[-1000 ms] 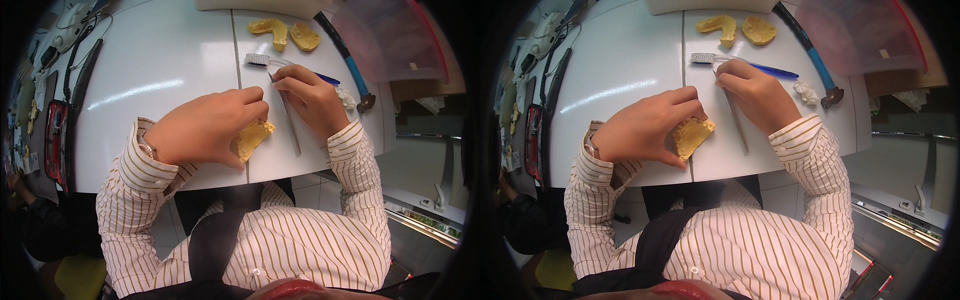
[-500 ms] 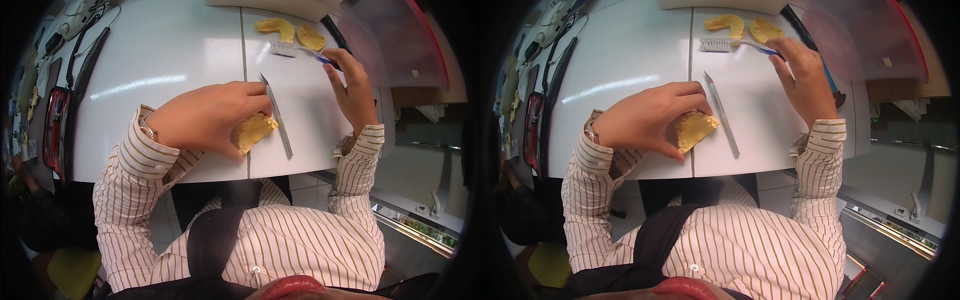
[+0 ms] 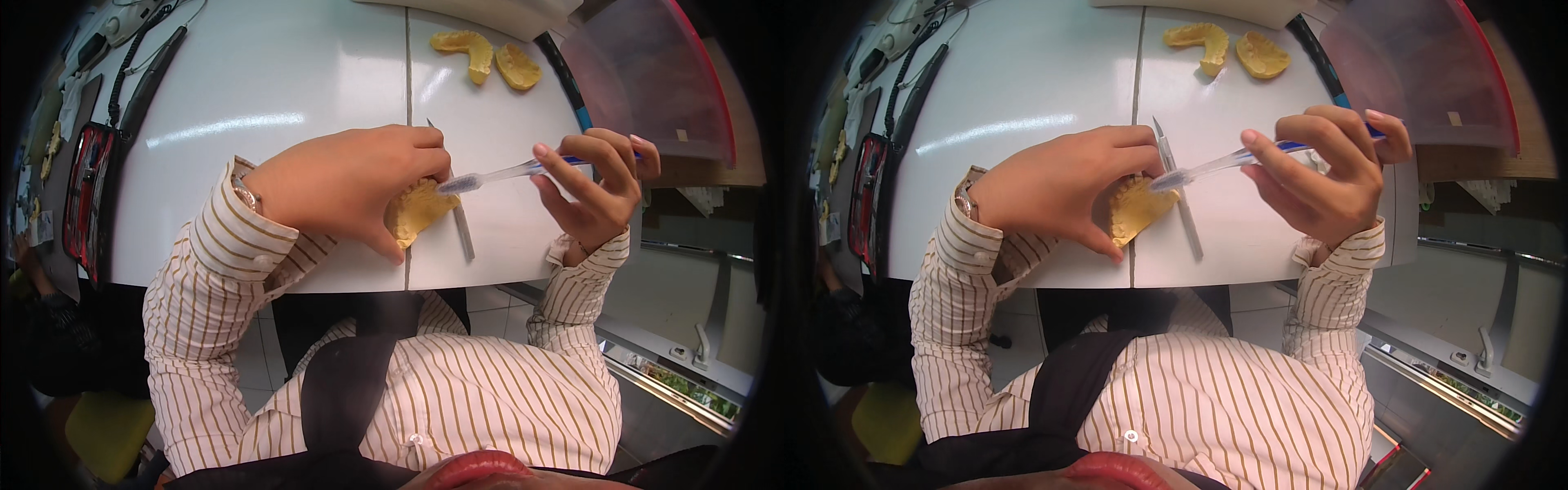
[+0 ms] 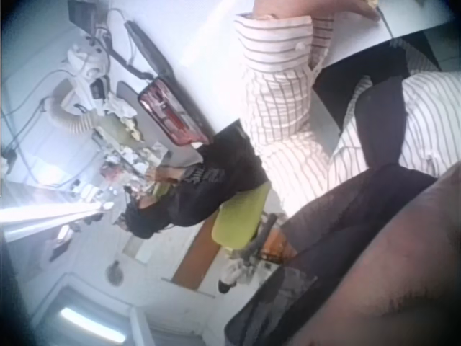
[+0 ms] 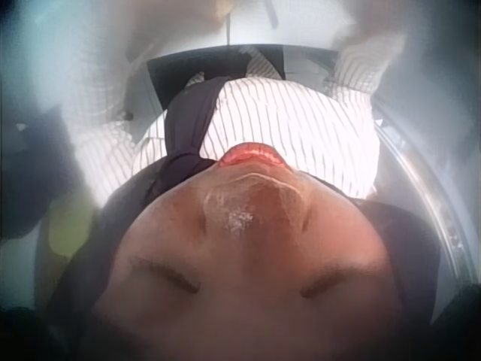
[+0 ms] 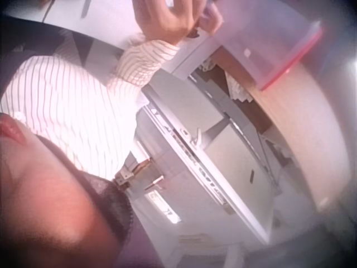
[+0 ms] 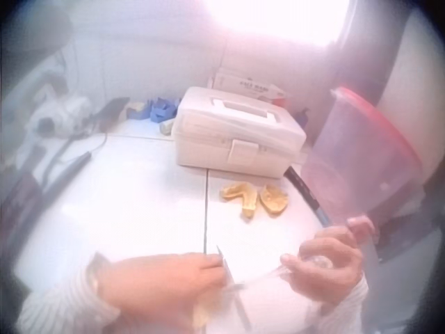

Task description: The person carves a yellow dental mold using a metal sculpting tool, carefully shaping the surface and edges. They periodically switch to a toothbrush to clean debris from the mold before resuming carving with the tool.

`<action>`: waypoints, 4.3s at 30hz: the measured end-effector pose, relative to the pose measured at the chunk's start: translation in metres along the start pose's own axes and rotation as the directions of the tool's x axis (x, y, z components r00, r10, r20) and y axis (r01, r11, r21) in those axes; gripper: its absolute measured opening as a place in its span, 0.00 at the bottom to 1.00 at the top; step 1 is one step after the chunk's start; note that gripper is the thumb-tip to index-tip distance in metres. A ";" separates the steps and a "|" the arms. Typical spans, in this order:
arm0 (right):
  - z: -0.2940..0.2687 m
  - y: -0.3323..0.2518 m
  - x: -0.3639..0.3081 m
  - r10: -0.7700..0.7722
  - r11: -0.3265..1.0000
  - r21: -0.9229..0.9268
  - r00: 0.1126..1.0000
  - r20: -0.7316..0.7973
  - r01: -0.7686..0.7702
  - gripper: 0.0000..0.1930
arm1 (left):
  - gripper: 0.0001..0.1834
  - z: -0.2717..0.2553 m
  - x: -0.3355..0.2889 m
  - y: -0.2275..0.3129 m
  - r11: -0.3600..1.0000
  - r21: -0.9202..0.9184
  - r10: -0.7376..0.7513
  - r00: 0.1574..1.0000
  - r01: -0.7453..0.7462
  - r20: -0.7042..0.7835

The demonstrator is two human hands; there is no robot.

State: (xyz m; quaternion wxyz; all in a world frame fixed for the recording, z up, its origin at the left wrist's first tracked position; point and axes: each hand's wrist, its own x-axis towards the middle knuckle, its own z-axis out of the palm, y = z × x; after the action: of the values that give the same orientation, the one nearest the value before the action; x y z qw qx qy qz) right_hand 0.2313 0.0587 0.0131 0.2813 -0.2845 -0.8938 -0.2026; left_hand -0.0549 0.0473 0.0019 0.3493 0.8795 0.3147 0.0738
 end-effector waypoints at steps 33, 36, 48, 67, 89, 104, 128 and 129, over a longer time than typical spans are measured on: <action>0.041 -0.028 0.007 0.280 0.865 0.278 0.863 0.421 -0.417 0.12 | 0.39 0.000 -0.003 -0.012 0.998 -0.060 0.000 0.999 -0.003 -0.042; 0.040 -0.044 0.012 0.108 0.827 0.422 0.841 0.530 -0.371 0.15 | 0.39 0.002 -0.003 -0.014 0.998 -0.058 0.016 0.998 -0.020 -0.063; 0.030 -0.041 0.011 0.121 0.749 0.464 0.786 0.606 -0.473 0.11 | 0.40 0.001 -0.004 -0.011 0.999 -0.039 0.013 0.999 -0.015 -0.049; 0.041 -0.013 -0.015 0.167 -0.619 0.633 0.710 0.684 -0.465 0.18 | 0.37 0.008 -0.001 -0.003 0.982 -0.190 -0.042 0.996 0.026 -0.077; 0.032 -0.038 -0.009 0.212 -0.394 0.699 0.681 0.701 -0.597 0.12 | 0.39 0.009 0.006 0.002 0.975 -0.221 -0.027 0.997 0.011 -0.068; 0.026 -0.035 -0.008 0.004 0.487 0.855 0.979 0.202 -0.178 0.16 | 0.38 0.028 0.007 0.012 0.985 -0.164 -0.005 0.940 -0.055 -0.341; 0.010 -0.042 -0.026 0.299 0.263 0.826 0.856 0.422 -0.499 0.15 | 0.36 -0.007 0.021 0.009 0.988 -0.154 0.018 0.995 -0.033 -0.096; 0.011 -0.044 -0.026 0.312 0.260 0.832 0.858 0.407 -0.489 0.15 | 0.36 -0.007 0.020 0.009 0.987 -0.156 0.024 0.995 -0.039 -0.092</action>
State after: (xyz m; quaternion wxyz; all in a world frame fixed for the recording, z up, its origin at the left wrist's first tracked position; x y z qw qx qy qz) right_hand 0.2175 0.0212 -0.0203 0.3591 -0.3122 -0.7682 0.4283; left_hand -0.0370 0.0585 0.0108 0.4020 0.8497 0.3094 0.1436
